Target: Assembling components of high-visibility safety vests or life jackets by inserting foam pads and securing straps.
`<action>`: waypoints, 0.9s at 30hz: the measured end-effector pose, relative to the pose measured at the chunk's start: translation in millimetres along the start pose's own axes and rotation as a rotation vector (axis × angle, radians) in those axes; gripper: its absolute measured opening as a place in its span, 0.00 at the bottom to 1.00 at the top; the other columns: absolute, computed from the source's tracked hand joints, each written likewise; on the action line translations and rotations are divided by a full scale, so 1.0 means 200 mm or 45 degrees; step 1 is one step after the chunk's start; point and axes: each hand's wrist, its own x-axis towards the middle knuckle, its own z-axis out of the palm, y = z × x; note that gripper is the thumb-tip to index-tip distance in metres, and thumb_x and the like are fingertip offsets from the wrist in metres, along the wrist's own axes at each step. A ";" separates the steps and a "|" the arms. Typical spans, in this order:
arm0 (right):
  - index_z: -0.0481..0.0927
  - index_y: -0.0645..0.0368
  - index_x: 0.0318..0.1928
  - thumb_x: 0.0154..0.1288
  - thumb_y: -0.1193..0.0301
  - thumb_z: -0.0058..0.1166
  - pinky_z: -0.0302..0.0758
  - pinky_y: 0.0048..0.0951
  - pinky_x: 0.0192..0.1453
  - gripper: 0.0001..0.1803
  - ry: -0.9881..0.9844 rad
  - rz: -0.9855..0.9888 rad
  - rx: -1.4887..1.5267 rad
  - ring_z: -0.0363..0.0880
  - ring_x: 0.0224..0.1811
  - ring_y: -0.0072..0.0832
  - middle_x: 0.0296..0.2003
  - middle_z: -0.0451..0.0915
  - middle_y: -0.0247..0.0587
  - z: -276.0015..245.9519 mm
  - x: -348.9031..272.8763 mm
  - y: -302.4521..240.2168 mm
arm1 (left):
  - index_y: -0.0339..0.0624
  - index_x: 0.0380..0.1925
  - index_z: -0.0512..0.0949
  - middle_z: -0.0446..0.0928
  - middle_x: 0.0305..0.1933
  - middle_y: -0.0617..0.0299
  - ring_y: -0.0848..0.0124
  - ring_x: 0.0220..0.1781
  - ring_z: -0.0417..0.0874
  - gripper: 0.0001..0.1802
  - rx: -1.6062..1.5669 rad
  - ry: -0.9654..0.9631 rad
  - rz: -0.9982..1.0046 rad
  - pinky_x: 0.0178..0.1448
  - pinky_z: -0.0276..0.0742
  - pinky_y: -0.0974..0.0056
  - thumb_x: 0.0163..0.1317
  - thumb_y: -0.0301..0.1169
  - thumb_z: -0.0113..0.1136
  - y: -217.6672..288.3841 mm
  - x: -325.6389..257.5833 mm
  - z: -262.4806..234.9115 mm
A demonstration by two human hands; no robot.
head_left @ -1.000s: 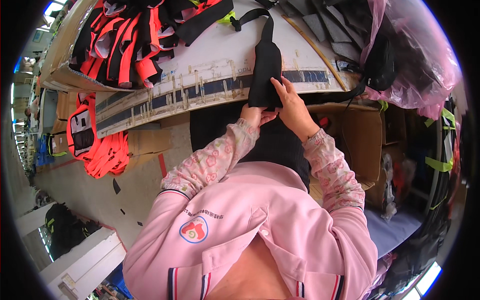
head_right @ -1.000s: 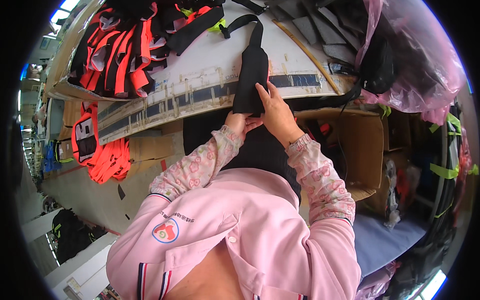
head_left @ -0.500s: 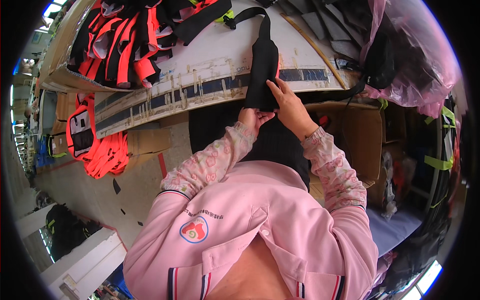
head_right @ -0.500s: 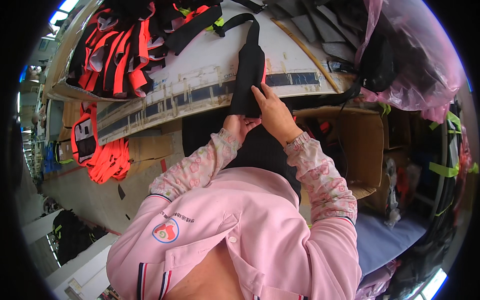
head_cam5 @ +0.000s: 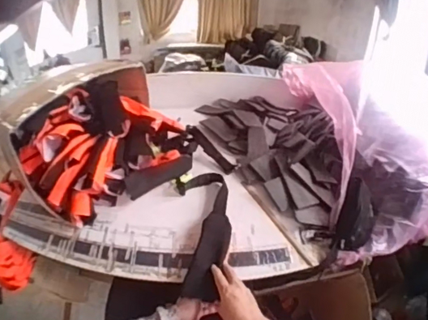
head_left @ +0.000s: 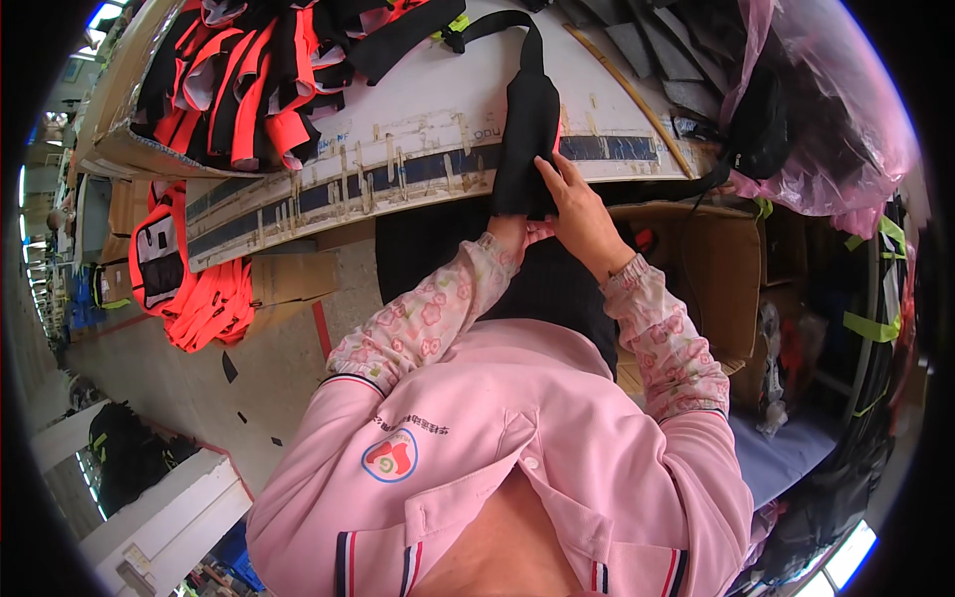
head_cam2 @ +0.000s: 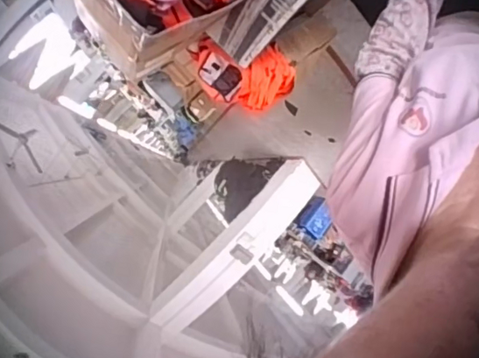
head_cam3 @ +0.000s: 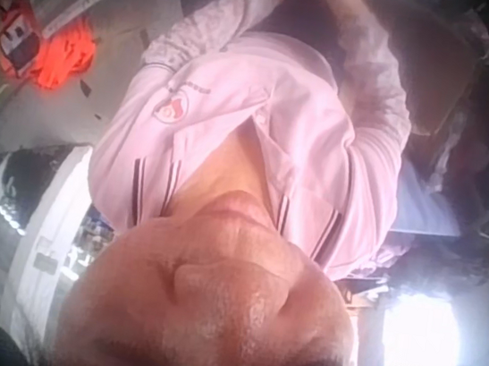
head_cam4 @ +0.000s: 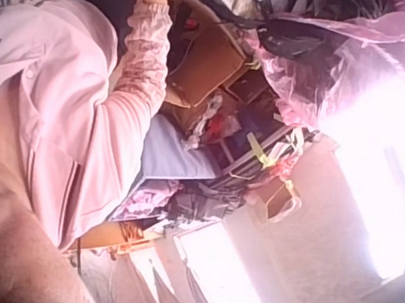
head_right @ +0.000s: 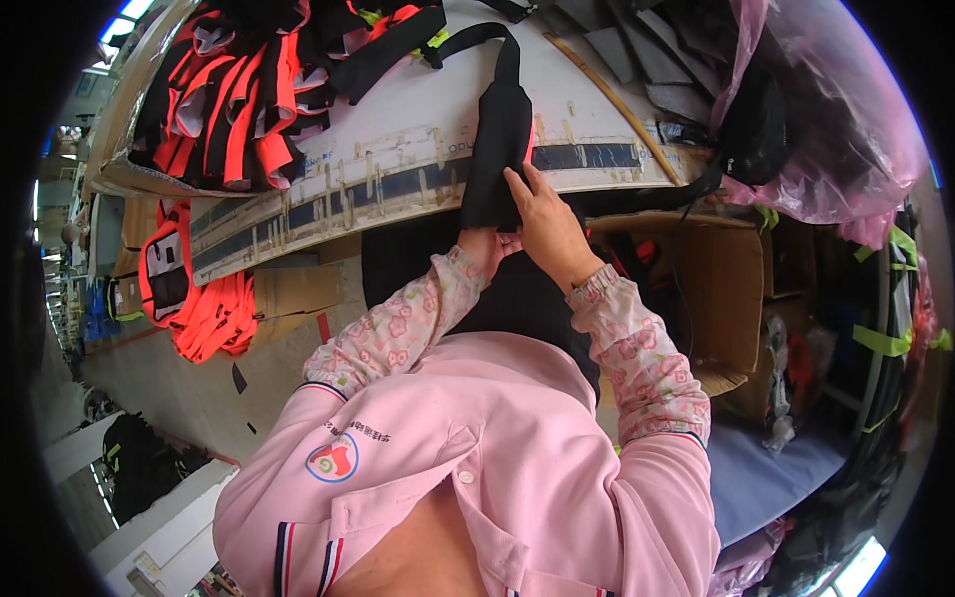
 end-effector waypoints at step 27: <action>0.65 0.55 0.58 0.58 0.65 0.54 0.64 0.42 0.60 0.27 0.490 -0.204 -0.111 0.66 0.57 0.49 0.55 0.68 0.52 -0.05 0.47 0.38 | 0.35 0.47 0.69 0.75 0.42 0.51 0.58 0.41 0.79 0.15 -0.082 -0.023 0.083 0.50 0.77 0.49 0.66 0.33 0.42 -0.03 0.02 -0.07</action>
